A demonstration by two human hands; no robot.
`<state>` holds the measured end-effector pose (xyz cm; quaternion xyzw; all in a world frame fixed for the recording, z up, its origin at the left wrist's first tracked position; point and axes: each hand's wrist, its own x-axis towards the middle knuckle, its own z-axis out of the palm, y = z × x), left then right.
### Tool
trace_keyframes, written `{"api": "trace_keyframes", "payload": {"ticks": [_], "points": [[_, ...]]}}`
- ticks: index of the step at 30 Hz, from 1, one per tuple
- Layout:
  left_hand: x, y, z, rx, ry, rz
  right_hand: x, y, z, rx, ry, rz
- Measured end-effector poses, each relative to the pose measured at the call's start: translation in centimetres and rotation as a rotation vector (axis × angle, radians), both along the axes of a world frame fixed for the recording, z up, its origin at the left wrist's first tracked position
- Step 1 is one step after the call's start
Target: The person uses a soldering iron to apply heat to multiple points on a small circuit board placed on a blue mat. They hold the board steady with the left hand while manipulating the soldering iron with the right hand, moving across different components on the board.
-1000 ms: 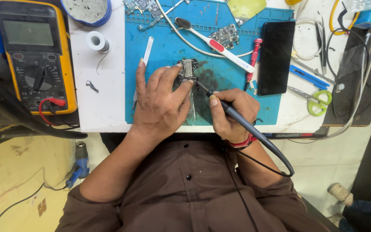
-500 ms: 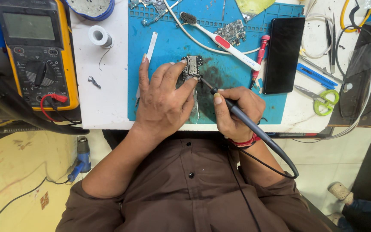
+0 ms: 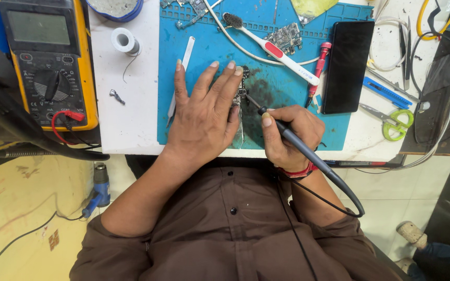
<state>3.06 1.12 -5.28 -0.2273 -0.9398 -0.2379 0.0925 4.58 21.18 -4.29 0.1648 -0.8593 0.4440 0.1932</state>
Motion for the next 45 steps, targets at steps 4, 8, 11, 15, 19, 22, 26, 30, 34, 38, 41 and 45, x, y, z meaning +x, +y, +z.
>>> {"api": "trace_keyframes", "payload": {"ticks": [4,8,11,15,19,22,26,30,34,38,41,45], "points": [[-0.2,-0.1,0.0,0.009,-0.001,-0.007,0.0,-0.1,-0.1,0.01,0.025,0.027],[-0.2,0.0,0.0,0.013,-0.004,-0.005,-0.1,-0.1,-0.1,0.015,0.023,0.01],[-0.1,-0.1,0.1,0.017,-0.004,-0.001,-0.2,-0.1,0.0,0.015,0.029,0.025],[-0.2,0.0,0.0,0.022,-0.003,-0.001,-0.3,-0.1,-0.1,0.018,0.036,0.038],[-0.1,-0.1,0.0,0.022,0.004,-0.004,-0.2,-0.2,-0.1,0.016,0.025,0.041],[-0.1,0.0,-0.1,0.022,-0.011,0.001,-0.1,-0.1,-0.1,0.013,0.029,0.033],[-0.2,-0.1,-0.1,0.025,-0.004,0.002,-0.1,-0.1,-0.1,0.007,0.028,0.044],[0.0,0.0,0.0,0.023,-0.015,-0.001,-0.1,-0.2,0.1,0.015,0.026,0.046],[-0.1,-0.1,-0.1,0.015,0.001,-0.005,-0.2,-0.2,0.0,0.014,0.021,0.051],[-0.1,-0.1,-0.1,0.005,0.003,0.0,0.0,0.0,-0.3,0.016,0.017,0.035],[0.0,-0.1,-0.1,0.007,0.006,0.012,0.3,0.3,-0.7,-0.024,0.015,0.0],[0.2,-0.1,0.1,-0.004,-0.036,0.049,0.6,0.3,-1.2,-0.088,0.033,-0.121]]}}
